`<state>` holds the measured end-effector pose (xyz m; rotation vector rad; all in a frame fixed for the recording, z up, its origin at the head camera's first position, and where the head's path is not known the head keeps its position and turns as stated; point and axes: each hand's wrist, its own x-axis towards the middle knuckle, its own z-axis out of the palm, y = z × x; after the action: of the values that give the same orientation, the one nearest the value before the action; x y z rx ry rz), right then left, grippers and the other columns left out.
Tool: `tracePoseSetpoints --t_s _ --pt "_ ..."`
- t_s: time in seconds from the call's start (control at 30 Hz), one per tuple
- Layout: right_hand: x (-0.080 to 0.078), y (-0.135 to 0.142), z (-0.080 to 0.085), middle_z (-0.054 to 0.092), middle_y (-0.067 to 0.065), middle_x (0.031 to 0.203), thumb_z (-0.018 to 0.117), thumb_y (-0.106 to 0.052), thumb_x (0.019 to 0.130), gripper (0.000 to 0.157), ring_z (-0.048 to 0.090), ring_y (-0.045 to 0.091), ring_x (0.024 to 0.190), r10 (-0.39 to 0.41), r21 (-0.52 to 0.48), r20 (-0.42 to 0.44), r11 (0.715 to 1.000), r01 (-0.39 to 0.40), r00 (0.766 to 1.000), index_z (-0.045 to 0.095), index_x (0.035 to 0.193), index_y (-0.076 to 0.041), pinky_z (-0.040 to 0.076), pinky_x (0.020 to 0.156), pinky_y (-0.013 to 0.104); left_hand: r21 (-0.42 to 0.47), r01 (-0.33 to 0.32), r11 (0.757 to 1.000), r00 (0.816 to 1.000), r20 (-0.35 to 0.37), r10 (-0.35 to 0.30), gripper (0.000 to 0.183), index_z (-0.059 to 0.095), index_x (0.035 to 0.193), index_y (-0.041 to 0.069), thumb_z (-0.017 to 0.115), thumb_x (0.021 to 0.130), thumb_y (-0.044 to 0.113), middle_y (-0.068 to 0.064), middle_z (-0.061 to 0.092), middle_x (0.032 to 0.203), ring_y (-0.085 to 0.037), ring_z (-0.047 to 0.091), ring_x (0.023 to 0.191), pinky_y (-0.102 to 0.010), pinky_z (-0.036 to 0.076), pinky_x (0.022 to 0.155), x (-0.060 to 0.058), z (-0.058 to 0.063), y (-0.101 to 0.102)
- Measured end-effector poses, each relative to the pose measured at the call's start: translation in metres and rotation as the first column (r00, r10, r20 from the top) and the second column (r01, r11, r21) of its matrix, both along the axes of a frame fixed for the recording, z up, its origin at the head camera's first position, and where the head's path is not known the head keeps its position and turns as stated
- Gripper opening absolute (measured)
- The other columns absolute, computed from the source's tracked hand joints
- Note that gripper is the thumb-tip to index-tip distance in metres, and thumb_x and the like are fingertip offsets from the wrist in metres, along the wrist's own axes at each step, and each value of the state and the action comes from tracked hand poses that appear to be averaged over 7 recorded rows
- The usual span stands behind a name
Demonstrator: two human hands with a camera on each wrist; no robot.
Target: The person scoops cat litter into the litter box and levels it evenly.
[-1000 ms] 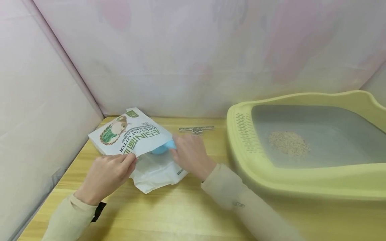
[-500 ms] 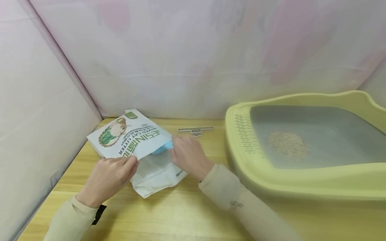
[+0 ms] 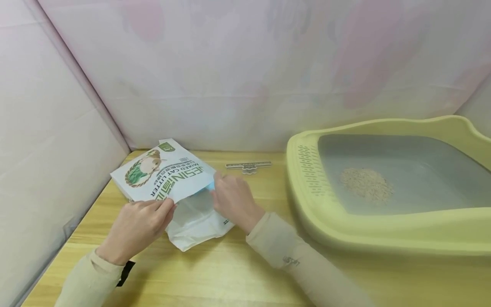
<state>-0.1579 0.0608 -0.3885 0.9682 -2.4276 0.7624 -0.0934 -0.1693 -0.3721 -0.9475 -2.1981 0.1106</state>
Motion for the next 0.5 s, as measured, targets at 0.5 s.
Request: tracePoseSetpoints --t_s 0.5 --pt "0.0 0.008 -0.036 0.033 -0.003 0.059 0.076 -0.001 0.085 0.021 0.032 0.008 0.048 -0.028 0.075 0.024 0.997 0.027 0.999 0.056 0.08 0.002 0.025 0.042 0.019 0.037 -0.026 0.999 0.997 -0.072 0.029 0.041 0.041 0.07 0.007 0.027 0.108 0.015 0.006 0.03 0.051 -0.009 0.028 0.039 -0.021 0.019 0.036 0.003 -0.007 0.004"
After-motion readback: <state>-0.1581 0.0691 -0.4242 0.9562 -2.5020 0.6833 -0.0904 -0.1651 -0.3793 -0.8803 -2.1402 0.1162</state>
